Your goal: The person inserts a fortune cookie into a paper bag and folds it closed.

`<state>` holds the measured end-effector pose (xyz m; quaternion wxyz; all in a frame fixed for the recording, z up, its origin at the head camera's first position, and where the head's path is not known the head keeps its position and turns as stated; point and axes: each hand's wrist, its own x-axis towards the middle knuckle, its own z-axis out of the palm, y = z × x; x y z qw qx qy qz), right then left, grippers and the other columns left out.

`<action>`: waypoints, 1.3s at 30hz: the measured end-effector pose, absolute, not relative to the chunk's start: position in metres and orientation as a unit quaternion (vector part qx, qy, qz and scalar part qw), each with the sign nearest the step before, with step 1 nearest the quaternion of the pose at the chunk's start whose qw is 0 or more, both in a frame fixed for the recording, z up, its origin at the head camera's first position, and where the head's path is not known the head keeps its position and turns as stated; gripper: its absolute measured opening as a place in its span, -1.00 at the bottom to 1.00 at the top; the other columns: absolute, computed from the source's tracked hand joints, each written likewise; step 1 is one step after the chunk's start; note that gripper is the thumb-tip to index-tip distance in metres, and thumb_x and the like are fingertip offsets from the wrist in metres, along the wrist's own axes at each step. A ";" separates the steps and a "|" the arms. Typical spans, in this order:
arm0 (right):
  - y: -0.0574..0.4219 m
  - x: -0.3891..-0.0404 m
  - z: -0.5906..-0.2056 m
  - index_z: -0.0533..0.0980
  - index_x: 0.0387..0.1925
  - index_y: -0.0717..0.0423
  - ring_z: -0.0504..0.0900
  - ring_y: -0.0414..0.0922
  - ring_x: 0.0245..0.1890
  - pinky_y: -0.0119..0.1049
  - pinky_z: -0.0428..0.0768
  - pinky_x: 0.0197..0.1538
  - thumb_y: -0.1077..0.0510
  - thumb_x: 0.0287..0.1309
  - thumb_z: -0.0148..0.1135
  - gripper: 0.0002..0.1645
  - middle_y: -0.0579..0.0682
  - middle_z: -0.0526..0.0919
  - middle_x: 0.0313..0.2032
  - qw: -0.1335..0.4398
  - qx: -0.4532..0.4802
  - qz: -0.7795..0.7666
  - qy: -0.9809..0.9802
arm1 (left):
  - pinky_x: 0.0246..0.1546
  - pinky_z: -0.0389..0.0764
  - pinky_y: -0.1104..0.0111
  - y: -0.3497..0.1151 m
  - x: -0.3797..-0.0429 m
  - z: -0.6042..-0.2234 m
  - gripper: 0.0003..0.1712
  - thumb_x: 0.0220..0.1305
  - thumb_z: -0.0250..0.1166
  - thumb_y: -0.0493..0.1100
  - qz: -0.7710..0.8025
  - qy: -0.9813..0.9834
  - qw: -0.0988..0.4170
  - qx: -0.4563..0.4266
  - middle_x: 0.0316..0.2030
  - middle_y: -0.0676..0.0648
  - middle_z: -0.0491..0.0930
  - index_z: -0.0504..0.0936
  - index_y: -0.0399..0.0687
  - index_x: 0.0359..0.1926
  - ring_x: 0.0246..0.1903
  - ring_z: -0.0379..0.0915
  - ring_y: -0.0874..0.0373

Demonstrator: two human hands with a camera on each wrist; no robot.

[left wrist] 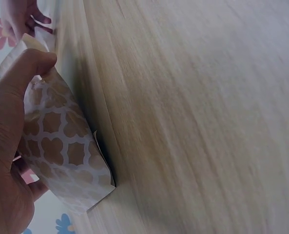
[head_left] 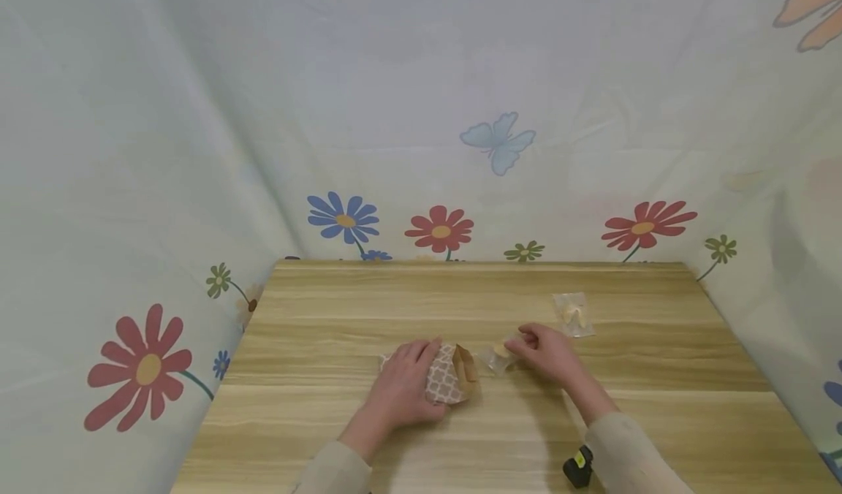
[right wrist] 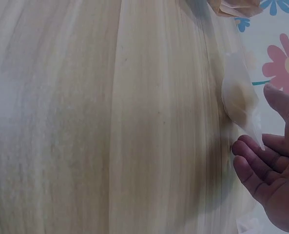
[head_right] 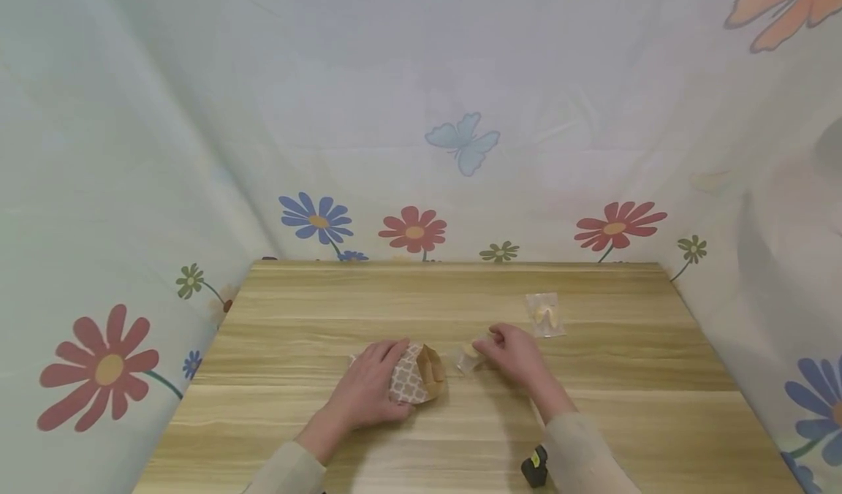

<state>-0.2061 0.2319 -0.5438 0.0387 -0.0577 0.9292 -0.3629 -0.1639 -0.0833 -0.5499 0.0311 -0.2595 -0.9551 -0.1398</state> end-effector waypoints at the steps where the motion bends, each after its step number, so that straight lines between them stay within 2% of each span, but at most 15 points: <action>1: 0.231 -0.206 -0.544 0.57 0.22 0.46 0.75 0.18 0.02 0.13 0.71 0.14 -0.11 0.39 0.42 -0.28 0.30 0.77 -0.01 0.034 -0.062 -0.362 0.930 | 0.47 0.43 -0.05 -0.083 -0.164 -0.550 0.33 -0.12 0.60 0.35 -0.139 -0.956 0.030 -0.258 0.40 -0.19 0.46 0.26 -0.07 0.60 0.37 0.41 -0.15; 8: 0.227 -0.210 -0.547 0.58 0.24 0.40 0.74 0.21 0.09 0.15 0.69 0.19 -0.01 0.34 0.48 -0.34 0.33 0.74 0.08 0.034 -0.082 -0.366 0.927 | 0.49 0.41 -0.03 -0.084 -0.162 -0.549 0.34 -0.10 0.59 0.36 -0.134 -0.957 0.021 -0.255 0.41 -0.17 0.45 0.24 -0.06 0.62 0.39 0.39 -0.13; 16: 0.232 -0.214 -0.546 0.58 0.31 0.24 0.69 0.03 -0.02 0.05 0.67 0.08 0.08 0.29 0.52 -0.37 0.10 0.74 -0.02 0.059 -0.107 -0.380 0.917 | 0.48 0.42 -0.03 -0.084 -0.162 -0.548 0.34 -0.09 0.59 0.36 -0.131 -0.959 0.018 -0.250 0.42 -0.16 0.46 0.24 -0.07 0.63 0.39 0.39 -0.13; 24: 0.235 -0.212 -0.545 0.45 0.40 0.39 0.66 0.22 0.15 0.20 0.62 0.25 0.01 0.29 0.52 -0.17 0.31 0.68 0.18 0.051 -0.109 -0.394 0.911 | 0.49 0.40 -0.04 -0.085 -0.163 -0.549 0.35 -0.10 0.60 0.36 -0.132 -0.959 0.017 -0.249 0.42 -0.16 0.45 0.24 -0.05 0.63 0.40 0.38 -0.13; 29: 0.238 -0.205 -0.544 0.44 0.35 0.48 0.71 0.17 0.07 0.14 0.68 0.20 -0.07 0.30 0.52 -0.13 0.27 0.73 0.05 0.058 -0.050 -0.414 0.907 | 0.49 0.41 -0.04 -0.084 -0.163 -0.548 0.35 -0.11 0.61 0.36 -0.132 -0.959 0.019 -0.250 0.41 -0.16 0.47 0.24 -0.05 0.63 0.39 0.39 -0.13; 33: 0.240 -0.203 -0.545 0.53 0.25 0.43 0.75 0.09 0.00 0.06 0.72 0.14 -0.10 0.31 0.51 -0.23 0.16 0.77 -0.04 0.067 -0.028 -0.416 0.906 | 0.48 0.41 -0.04 -0.084 -0.163 -0.548 0.35 -0.11 0.60 0.37 -0.128 -0.960 0.023 -0.250 0.40 -0.16 0.47 0.24 -0.05 0.63 0.38 0.40 -0.12; 39: 0.238 -0.206 -0.548 0.59 0.17 0.36 0.76 0.02 -0.07 -0.03 0.76 0.05 0.03 0.31 0.51 -0.42 0.06 0.77 -0.12 0.067 -0.048 -0.430 0.899 | 0.49 0.40 -0.04 -0.084 -0.164 -0.549 0.35 -0.11 0.60 0.37 -0.128 -0.959 0.025 -0.253 0.40 -0.15 0.47 0.24 -0.05 0.62 0.38 0.40 -0.12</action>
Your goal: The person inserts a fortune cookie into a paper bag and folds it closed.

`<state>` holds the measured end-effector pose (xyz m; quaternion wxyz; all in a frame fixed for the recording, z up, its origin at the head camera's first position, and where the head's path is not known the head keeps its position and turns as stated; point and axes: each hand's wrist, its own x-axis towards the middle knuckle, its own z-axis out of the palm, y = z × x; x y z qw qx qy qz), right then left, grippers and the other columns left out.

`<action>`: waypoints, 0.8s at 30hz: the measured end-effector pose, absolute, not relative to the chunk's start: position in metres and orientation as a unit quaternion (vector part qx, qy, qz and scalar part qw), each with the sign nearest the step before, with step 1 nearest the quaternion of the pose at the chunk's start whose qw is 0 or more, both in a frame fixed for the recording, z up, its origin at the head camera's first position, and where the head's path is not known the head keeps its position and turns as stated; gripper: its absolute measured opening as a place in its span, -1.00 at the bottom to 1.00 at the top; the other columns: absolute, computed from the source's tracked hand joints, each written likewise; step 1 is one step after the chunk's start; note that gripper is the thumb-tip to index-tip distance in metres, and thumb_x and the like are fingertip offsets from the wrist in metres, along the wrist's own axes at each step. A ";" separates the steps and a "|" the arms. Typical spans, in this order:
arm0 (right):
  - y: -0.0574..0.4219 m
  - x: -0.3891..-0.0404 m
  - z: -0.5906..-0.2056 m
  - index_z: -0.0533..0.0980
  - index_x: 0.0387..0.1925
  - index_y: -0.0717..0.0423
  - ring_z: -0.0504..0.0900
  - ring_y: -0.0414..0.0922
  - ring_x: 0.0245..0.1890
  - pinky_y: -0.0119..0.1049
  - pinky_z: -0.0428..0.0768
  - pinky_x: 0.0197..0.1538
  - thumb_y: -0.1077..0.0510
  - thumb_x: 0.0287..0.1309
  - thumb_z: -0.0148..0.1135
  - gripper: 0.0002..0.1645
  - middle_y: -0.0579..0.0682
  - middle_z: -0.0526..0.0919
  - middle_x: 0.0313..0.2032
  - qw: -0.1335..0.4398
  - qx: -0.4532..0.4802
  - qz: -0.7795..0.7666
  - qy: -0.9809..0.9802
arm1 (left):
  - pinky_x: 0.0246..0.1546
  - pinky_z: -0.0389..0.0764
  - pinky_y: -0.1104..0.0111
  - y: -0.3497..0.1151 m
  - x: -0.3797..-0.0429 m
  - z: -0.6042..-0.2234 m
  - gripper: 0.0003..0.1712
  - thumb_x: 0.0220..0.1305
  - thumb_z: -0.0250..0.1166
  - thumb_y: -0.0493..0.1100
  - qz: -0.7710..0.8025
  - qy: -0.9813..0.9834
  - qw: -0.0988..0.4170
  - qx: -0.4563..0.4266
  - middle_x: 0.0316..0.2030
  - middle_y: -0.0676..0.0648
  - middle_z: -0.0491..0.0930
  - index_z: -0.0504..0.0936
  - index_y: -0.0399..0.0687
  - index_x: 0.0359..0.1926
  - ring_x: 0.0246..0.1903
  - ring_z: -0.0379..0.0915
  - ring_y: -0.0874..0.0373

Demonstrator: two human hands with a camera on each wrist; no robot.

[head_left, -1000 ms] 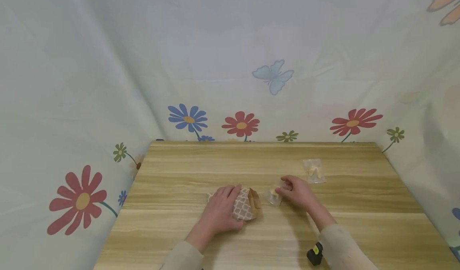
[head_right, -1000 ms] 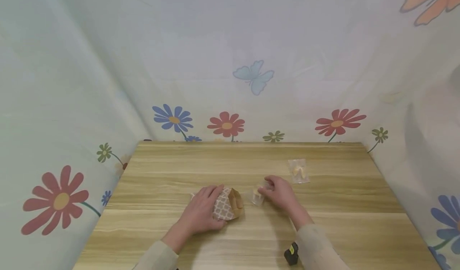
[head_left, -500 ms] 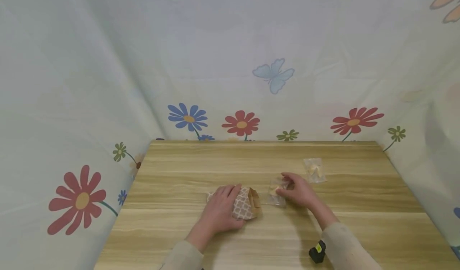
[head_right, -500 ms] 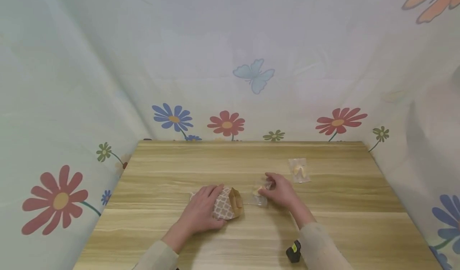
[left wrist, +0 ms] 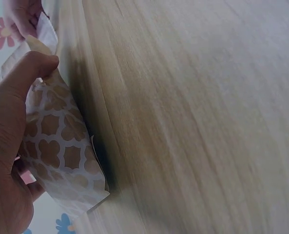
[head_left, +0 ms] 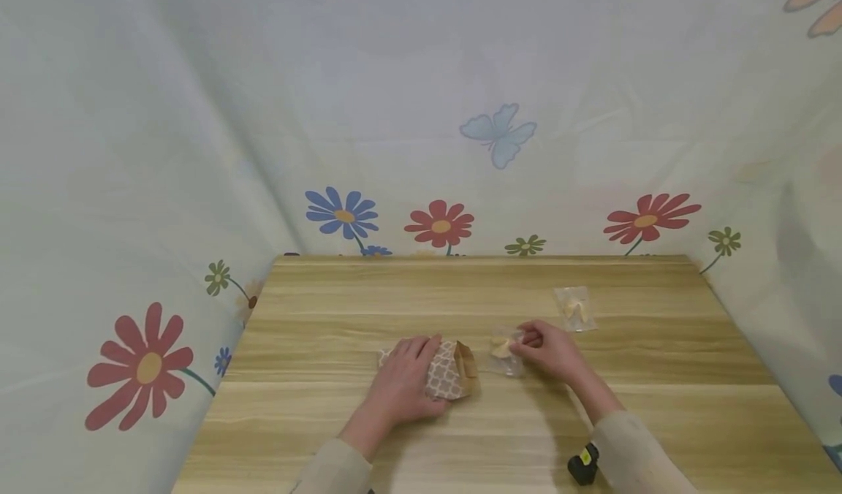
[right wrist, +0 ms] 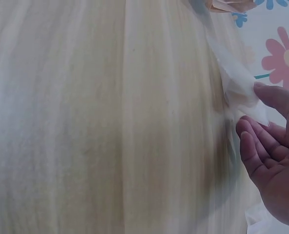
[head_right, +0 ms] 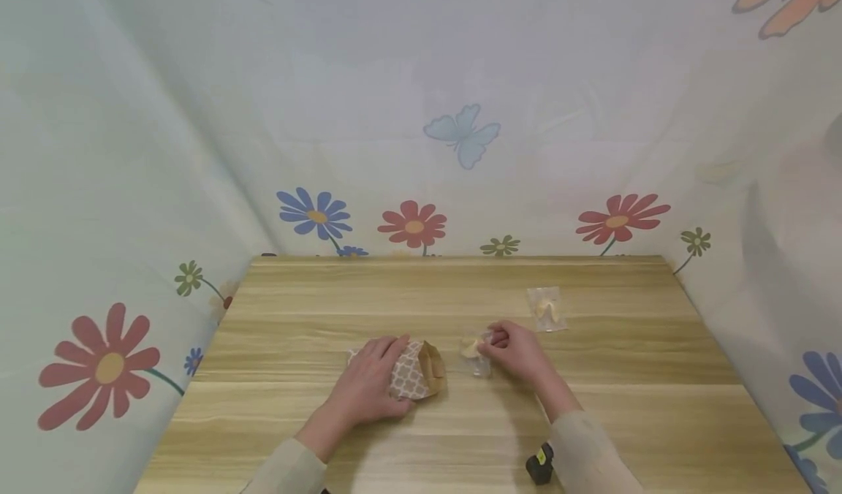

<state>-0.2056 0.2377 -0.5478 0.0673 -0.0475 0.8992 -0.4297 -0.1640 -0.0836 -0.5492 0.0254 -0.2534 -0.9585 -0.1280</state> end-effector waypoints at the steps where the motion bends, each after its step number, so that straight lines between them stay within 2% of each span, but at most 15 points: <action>1: 0.237 -0.206 -0.548 0.59 0.17 0.35 0.76 0.01 -0.07 -0.05 0.76 0.04 0.05 0.31 0.51 -0.44 0.06 0.77 -0.12 0.068 -0.050 -0.432 0.898 | 0.49 0.40 -0.04 -0.084 -0.164 -0.550 0.35 -0.11 0.60 0.37 -0.129 -0.958 0.026 -0.253 0.40 -0.15 0.47 0.24 -0.05 0.62 0.38 0.40 -0.12; 14: 0.235 -0.208 -0.549 0.57 0.13 0.35 0.75 0.07 0.01 -0.12 0.75 0.08 0.15 0.32 0.50 -0.52 0.15 0.75 -0.05 0.066 -0.079 -0.472 0.876 | 0.46 0.45 -0.04 -0.082 -0.166 -0.548 0.34 -0.12 0.62 0.36 -0.135 -0.958 0.025 -0.253 0.39 -0.14 0.48 0.26 -0.05 0.62 0.36 0.42 -0.11; 24: 0.235 -0.207 -0.555 0.52 0.16 0.42 0.71 0.04 0.01 -0.46 0.68 -0.03 0.24 0.34 0.46 -0.52 0.23 0.72 -0.01 0.073 -0.094 -0.538 0.834 | 0.51 0.39 -0.01 -0.082 -0.167 -0.548 0.35 -0.07 0.61 0.37 -0.133 -0.956 0.023 -0.260 0.39 -0.16 0.47 0.24 -0.10 0.62 0.38 0.40 -0.11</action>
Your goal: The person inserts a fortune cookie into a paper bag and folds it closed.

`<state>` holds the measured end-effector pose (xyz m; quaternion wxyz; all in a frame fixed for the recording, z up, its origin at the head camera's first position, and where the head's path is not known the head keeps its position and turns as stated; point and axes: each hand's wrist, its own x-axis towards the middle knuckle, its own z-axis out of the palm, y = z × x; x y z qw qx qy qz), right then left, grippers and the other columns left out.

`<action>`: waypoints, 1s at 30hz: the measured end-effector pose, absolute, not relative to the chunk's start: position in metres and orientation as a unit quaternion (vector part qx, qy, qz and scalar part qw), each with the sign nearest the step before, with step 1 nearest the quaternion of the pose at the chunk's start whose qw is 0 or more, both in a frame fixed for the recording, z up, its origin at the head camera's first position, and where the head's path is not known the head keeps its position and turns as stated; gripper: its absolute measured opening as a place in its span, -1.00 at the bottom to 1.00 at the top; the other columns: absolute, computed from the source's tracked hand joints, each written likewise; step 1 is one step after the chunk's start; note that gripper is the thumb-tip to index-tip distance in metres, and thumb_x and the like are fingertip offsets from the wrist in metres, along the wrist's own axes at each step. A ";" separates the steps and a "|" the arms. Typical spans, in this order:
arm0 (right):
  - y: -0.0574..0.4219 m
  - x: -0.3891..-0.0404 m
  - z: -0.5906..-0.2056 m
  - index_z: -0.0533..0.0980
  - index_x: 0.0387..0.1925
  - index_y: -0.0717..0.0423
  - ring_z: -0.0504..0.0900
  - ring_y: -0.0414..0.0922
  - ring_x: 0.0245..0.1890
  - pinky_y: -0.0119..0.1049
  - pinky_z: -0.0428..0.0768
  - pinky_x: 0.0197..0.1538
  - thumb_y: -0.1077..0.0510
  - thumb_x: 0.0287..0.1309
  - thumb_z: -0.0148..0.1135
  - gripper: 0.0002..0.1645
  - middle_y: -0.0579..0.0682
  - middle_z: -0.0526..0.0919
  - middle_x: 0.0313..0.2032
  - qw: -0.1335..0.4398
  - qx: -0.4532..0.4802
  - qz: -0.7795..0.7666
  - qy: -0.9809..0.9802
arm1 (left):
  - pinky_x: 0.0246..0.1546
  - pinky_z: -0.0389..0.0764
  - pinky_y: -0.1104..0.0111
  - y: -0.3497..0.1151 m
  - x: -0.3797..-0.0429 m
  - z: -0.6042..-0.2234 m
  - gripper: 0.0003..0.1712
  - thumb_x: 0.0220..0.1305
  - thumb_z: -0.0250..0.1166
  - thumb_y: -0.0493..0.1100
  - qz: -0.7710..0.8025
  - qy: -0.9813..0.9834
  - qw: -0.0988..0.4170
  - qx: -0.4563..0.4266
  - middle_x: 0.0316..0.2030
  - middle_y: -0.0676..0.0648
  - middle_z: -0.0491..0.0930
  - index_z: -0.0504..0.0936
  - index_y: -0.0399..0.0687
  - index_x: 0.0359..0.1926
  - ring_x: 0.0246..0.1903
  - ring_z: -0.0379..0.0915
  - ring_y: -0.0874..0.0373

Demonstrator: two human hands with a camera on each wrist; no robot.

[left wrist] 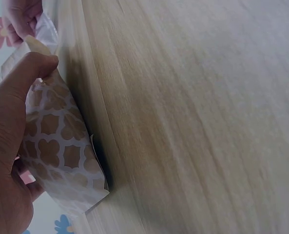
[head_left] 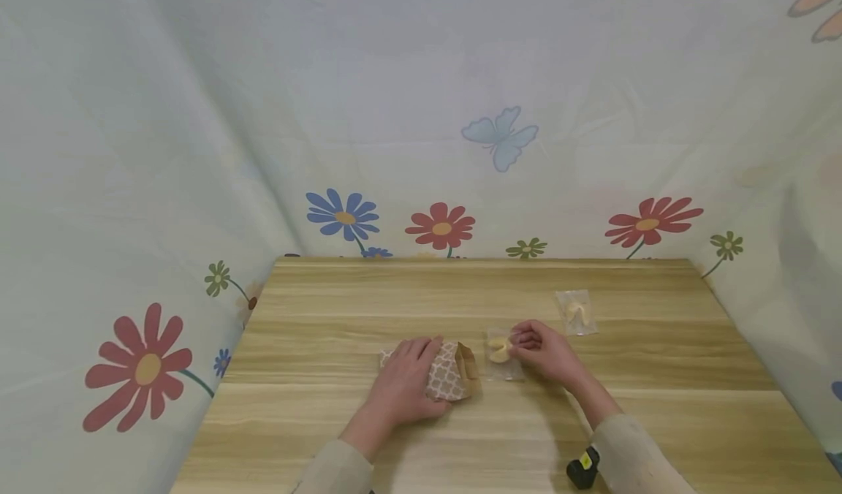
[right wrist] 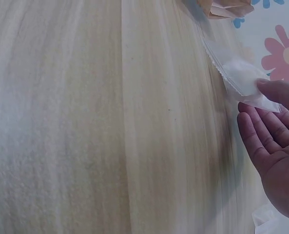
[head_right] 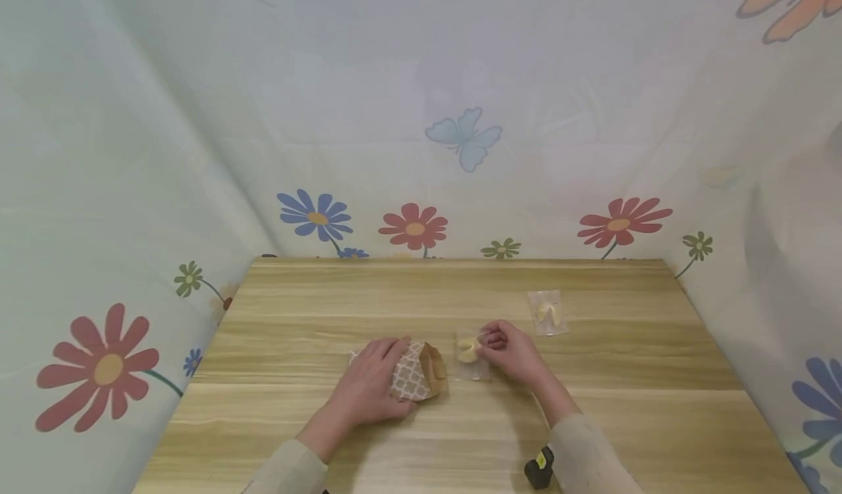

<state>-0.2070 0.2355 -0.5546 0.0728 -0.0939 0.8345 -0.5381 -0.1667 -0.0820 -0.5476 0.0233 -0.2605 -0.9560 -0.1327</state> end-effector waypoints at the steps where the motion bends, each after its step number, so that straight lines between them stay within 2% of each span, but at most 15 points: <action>1: 0.235 -0.207 -0.555 0.52 0.16 0.42 0.71 0.03 0.00 -0.47 0.67 -0.03 0.24 0.33 0.46 -0.52 0.22 0.72 -0.02 0.073 -0.094 -0.541 0.833 | 0.51 0.39 -0.01 -0.082 -0.167 -0.548 0.34 -0.07 0.61 0.37 -0.132 -0.956 0.023 -0.261 0.39 -0.16 0.47 0.24 -0.10 0.62 0.38 0.39 -0.11; 11: 0.235 -0.207 -0.556 0.52 0.16 0.42 0.70 0.01 -0.01 -0.46 0.67 -0.03 0.26 0.35 0.44 -0.54 0.22 0.71 -0.02 0.081 -0.100 -0.546 0.828 | 0.50 0.40 -0.02 -0.083 -0.167 -0.550 0.33 -0.06 0.60 0.36 -0.134 -0.957 0.020 -0.258 0.40 -0.15 0.45 0.22 -0.07 0.63 0.39 0.38 -0.10; 18: 0.233 -0.210 -0.559 0.54 0.14 0.41 0.74 -0.08 -0.16 -0.40 0.70 -0.12 0.30 0.37 0.40 -0.61 0.19 0.76 -0.14 0.076 -0.103 -0.539 0.833 | 0.50 0.40 -0.01 -0.083 -0.167 -0.551 0.32 -0.05 0.59 0.34 -0.135 -0.957 0.018 -0.256 0.40 -0.15 0.45 0.22 -0.06 0.63 0.39 0.38 -0.10; 22: 0.230 -0.211 -0.559 0.59 0.10 0.40 0.75 -0.11 -0.20 -0.34 0.72 -0.16 0.25 0.44 0.33 -0.67 0.14 0.78 -0.18 0.075 -0.091 -0.527 0.842 | 0.50 0.40 -0.01 -0.084 -0.168 -0.551 0.32 -0.05 0.59 0.35 -0.131 -0.958 0.018 -0.256 0.40 -0.15 0.46 0.22 -0.06 0.63 0.39 0.38 -0.10; 30: 0.219 -0.214 -0.556 0.63 -0.01 0.39 0.79 -0.02 -0.26 -0.23 0.81 -0.21 0.12 0.51 0.29 -0.66 0.15 0.80 -0.27 0.109 -0.057 -0.544 0.830 | 0.50 0.40 -0.02 -0.085 -0.169 -0.551 0.33 -0.06 0.59 0.35 -0.132 -0.958 0.017 -0.254 0.40 -0.16 0.46 0.23 -0.07 0.63 0.39 0.38 -0.12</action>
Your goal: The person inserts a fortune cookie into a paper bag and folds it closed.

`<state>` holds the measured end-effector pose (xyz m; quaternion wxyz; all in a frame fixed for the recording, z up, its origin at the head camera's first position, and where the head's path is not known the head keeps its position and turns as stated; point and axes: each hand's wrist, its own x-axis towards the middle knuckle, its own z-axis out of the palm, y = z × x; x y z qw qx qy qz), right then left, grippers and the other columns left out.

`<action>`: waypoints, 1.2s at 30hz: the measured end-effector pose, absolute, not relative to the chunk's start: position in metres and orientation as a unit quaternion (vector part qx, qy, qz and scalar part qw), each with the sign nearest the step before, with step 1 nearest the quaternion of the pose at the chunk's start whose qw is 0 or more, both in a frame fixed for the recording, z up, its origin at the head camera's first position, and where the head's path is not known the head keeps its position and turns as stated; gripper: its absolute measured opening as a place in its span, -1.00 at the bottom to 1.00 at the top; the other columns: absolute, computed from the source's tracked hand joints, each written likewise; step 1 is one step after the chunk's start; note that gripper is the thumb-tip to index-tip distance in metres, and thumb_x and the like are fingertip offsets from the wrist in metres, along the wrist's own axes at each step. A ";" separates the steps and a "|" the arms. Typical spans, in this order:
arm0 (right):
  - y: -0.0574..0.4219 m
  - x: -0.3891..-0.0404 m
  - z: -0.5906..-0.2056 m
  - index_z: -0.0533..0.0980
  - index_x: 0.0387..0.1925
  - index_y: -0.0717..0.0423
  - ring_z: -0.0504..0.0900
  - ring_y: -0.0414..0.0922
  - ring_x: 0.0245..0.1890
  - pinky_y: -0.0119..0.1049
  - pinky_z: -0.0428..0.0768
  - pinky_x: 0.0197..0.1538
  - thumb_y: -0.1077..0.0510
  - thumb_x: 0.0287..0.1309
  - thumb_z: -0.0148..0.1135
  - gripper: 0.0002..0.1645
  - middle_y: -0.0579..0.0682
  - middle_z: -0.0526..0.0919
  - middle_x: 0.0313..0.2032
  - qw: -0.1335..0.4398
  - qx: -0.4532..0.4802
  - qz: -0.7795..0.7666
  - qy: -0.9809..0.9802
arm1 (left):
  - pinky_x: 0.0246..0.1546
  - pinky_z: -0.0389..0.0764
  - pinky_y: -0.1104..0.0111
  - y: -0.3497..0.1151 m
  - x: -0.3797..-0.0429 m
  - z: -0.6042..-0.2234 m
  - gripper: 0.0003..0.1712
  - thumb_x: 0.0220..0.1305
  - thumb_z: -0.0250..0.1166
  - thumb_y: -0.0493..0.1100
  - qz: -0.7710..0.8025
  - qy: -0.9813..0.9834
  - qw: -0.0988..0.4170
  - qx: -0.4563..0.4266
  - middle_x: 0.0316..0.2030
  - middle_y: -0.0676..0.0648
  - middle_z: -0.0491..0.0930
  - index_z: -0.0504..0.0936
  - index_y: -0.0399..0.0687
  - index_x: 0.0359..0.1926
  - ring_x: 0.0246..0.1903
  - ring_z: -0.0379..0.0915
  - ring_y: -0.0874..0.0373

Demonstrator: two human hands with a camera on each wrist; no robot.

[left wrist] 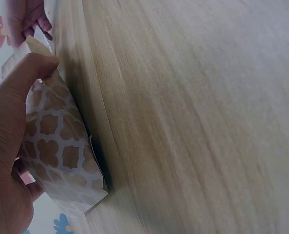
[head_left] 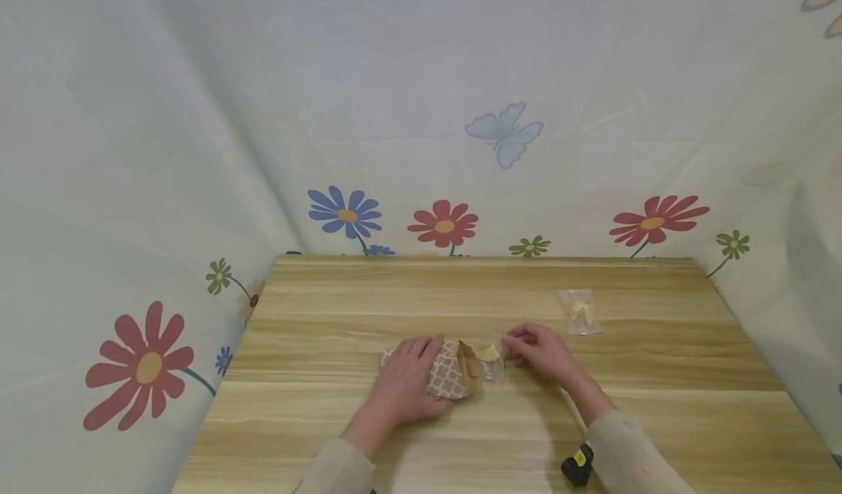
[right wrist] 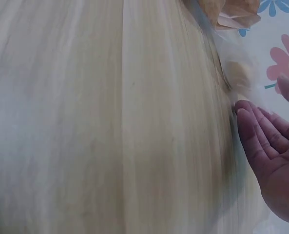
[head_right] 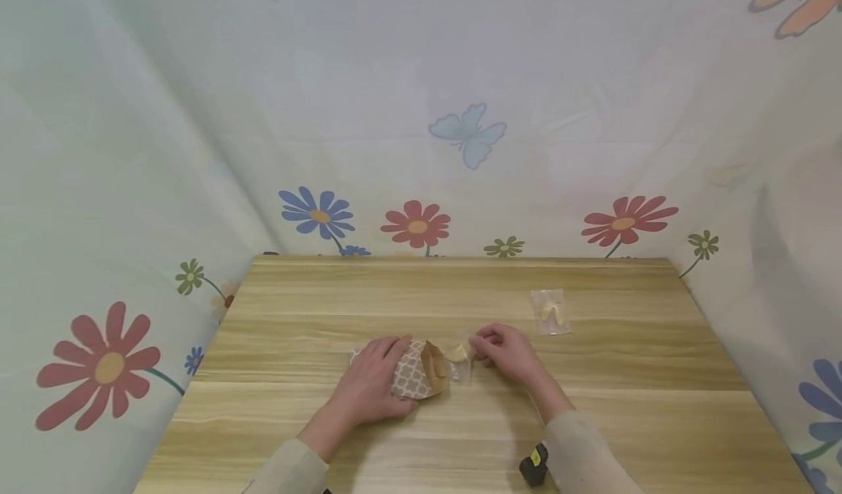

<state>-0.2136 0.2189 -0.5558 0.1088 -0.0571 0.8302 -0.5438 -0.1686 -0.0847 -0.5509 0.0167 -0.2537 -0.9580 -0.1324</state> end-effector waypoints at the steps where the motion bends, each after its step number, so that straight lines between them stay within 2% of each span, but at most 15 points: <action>1: 0.217 -0.214 -0.556 0.64 -0.03 0.38 0.79 -0.03 -0.27 -0.23 0.81 -0.22 0.12 0.52 0.29 -0.67 0.13 0.80 -0.30 0.109 -0.057 -0.541 0.832 | 0.50 0.40 -0.02 -0.085 -0.169 -0.551 0.33 -0.06 0.59 0.35 -0.132 -0.958 0.017 -0.253 0.40 -0.16 0.46 0.23 -0.07 0.63 0.40 0.38 -0.12; 7: 0.210 -0.217 -0.556 0.66 -0.12 0.35 0.73 -0.10 -0.35 -0.27 0.79 -0.30 0.18 0.47 0.33 -0.77 0.06 0.76 -0.39 0.108 -0.059 -0.525 0.842 | 0.50 0.39 -0.01 -0.085 -0.169 -0.551 0.33 -0.06 0.59 0.35 -0.129 -0.958 0.019 -0.256 0.39 -0.16 0.46 0.23 -0.08 0.63 0.39 0.39 -0.11; 15: 0.205 -0.219 -0.558 0.65 -0.11 0.38 0.78 -0.06 -0.31 -0.27 0.79 -0.24 0.24 0.46 0.32 -0.80 0.11 0.80 -0.34 0.094 -0.085 -0.539 0.832 | 0.51 0.39 -0.01 -0.087 -0.167 -0.550 0.31 -0.06 0.59 0.35 -0.123 -0.958 0.029 -0.257 0.36 -0.17 0.48 0.25 -0.09 0.61 0.37 0.42 -0.11; 23: 0.215 -0.219 -0.554 0.68 -0.13 0.28 0.76 -0.11 -0.28 -0.33 0.76 -0.20 0.22 0.47 0.32 -0.84 0.07 0.79 -0.31 0.055 -0.099 -0.521 0.846 | 0.51 0.39 -0.01 -0.089 -0.167 -0.549 0.34 -0.07 0.60 0.36 -0.126 -0.959 0.025 -0.253 0.38 -0.15 0.47 0.22 -0.06 0.63 0.38 0.40 -0.09; 29: 0.229 -0.215 -0.540 0.68 -0.06 0.30 0.81 0.02 -0.23 -0.09 0.82 -0.11 0.23 0.48 0.31 -0.82 0.15 0.81 -0.23 0.013 -0.114 -0.539 0.834 | 0.50 0.40 -0.02 -0.087 -0.170 -0.550 0.34 -0.07 0.61 0.37 -0.139 -0.956 0.032 -0.257 0.38 -0.15 0.47 0.21 -0.04 0.63 0.37 0.40 -0.10; 32: 0.232 -0.211 -0.529 0.69 -0.03 0.28 0.82 0.01 -0.21 0.03 0.81 -0.05 0.22 0.49 0.30 -0.81 0.16 0.82 -0.20 0.001 -0.118 -0.551 0.826 | 0.50 0.40 -0.01 -0.086 -0.172 -0.549 0.33 -0.06 0.60 0.37 -0.143 -0.954 0.036 -0.260 0.38 -0.16 0.47 0.22 -0.03 0.63 0.37 0.41 -0.10; 36: 0.228 -0.204 -0.515 0.70 -0.02 0.24 0.82 -0.02 -0.19 0.05 0.80 0.00 0.18 0.50 0.29 -0.80 0.12 0.82 -0.19 -0.008 -0.127 -0.553 0.823 | 0.51 0.38 -0.01 -0.084 -0.176 -0.550 0.34 -0.05 0.60 0.38 -0.149 -0.954 0.036 -0.259 0.38 -0.15 0.46 0.20 -0.01 0.64 0.37 0.40 -0.10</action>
